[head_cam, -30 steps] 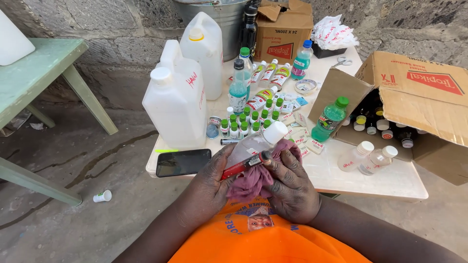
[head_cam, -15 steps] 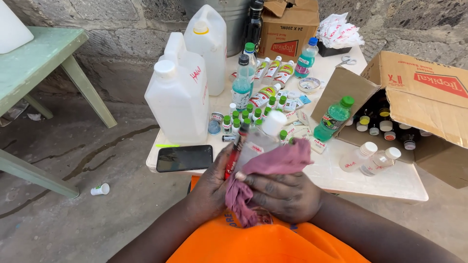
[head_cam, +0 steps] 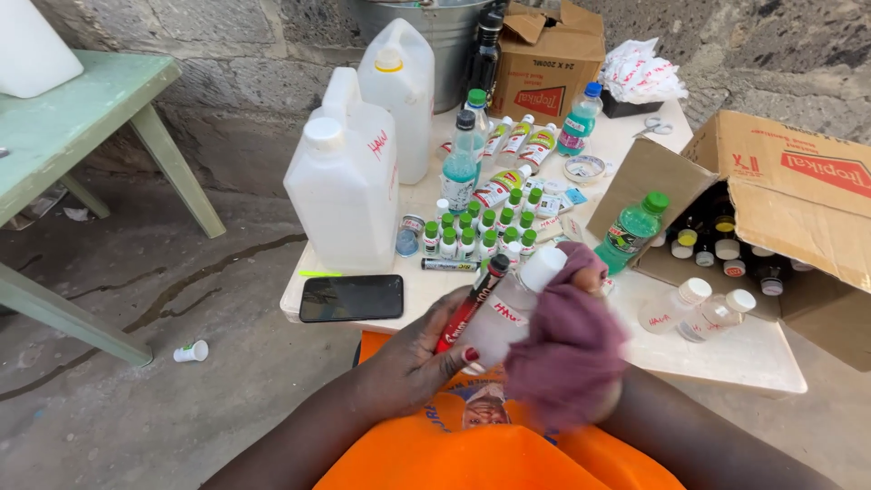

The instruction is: Labeling small bottles with a marker and organizing them on a table among larger cleaning supply containers.

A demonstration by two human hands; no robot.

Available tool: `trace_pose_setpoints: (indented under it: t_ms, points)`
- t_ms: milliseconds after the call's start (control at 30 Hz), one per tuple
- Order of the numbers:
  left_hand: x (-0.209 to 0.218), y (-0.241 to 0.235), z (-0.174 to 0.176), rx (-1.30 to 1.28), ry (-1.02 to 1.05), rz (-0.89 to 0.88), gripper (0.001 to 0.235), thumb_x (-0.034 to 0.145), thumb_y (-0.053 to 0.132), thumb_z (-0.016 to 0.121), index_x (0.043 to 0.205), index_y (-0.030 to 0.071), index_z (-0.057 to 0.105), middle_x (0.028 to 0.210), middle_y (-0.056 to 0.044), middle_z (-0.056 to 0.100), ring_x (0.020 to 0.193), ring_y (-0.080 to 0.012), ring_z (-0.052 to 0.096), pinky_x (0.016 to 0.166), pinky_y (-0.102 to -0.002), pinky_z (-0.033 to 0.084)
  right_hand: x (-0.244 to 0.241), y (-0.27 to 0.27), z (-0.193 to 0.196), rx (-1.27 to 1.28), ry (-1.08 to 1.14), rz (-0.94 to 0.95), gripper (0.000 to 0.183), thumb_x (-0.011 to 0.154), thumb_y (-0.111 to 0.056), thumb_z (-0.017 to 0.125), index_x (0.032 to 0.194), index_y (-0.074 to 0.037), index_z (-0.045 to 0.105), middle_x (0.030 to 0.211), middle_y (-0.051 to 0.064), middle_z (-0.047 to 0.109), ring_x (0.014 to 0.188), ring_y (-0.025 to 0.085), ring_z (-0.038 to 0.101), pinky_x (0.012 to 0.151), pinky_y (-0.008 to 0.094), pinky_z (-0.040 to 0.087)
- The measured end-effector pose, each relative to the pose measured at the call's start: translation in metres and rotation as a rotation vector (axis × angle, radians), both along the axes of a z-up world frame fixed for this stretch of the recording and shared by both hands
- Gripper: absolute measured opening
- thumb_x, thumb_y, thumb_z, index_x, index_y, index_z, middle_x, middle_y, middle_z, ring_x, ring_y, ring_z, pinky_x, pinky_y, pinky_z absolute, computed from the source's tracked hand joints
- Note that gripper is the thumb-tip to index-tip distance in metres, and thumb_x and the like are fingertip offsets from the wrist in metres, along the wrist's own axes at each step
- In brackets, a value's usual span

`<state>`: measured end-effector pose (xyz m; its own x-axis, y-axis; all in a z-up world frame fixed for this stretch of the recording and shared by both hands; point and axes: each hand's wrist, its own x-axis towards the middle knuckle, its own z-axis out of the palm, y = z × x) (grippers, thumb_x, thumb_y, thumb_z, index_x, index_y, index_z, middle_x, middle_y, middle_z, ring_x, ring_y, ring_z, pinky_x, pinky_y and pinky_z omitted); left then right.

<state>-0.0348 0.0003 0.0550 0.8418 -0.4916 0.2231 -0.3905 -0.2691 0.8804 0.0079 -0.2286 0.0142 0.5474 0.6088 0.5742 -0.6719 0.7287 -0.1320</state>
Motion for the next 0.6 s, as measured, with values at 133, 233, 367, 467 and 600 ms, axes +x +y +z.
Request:
trace_pose_setpoints:
  t_ms: [133,233,367,467,600]
  points:
    - [0.002,0.004,0.007,0.007,0.218,-0.069,0.086,0.093,0.063,0.043,0.162,0.015,0.019,0.164,-0.009,0.036,0.144,-0.0259,0.045,0.113,-0.042,0.040,-0.038,0.018,0.106,-0.877,-0.456,-1.272,0.031,0.101,-0.026,0.032,0.078,-0.007,0.036,0.059,0.008,0.035,0.043,0.026,0.040,0.051,0.044,0.048]
    - [0.001,0.006,0.004,-0.083,0.164,-0.104,0.078,0.096,0.057,0.048,0.159,0.014,0.028,0.160,-0.009,0.040,0.141,-0.0235,0.047,0.112,-0.038,0.041,-0.023,-0.007,0.062,-0.948,-0.931,-1.808,0.032,0.102,-0.037,0.051,0.093,-0.007,0.049,0.092,0.008,0.050,0.087,0.022,0.051,0.086,0.033,0.044]
    - [-0.001,0.003,0.002,-0.129,0.321,-0.109,0.086,0.091,0.061,0.052,0.160,0.017,0.027,0.157,-0.007,0.046,0.136,-0.0202,0.051,0.108,-0.035,0.045,-0.010,-0.007,0.025,-0.530,-0.205,-1.258,0.034,0.098,-0.002,0.070,0.131,-0.006,0.062,0.138,0.019,0.064,0.132,0.034,0.062,0.118,0.046,0.051]
    - [0.008,-0.011,-0.035,-0.579,0.557,-0.150,0.079,0.093,0.036,0.066,0.159,0.015,0.028,0.150,-0.012,0.047,0.131,-0.0225,0.053,0.105,-0.036,0.052,-0.018,0.023,0.053,-0.441,-0.189,-1.193,0.024,0.103,-0.011,0.067,0.125,-0.008,0.060,0.138,0.033,0.058,0.129,0.056,0.059,0.114,0.070,0.048]
    - [0.006,-0.014,-0.022,-0.411,0.269,-0.050,0.080,0.095,0.049,0.059,0.159,0.011,0.031,0.144,-0.009,0.055,0.126,-0.0187,0.057,0.107,-0.034,0.048,-0.020,0.038,0.024,-0.390,-0.043,-1.227,0.044,0.097,-0.001,0.068,0.138,-0.006,0.054,0.145,0.021,0.059,0.136,0.038,0.056,0.120,0.055,0.046]
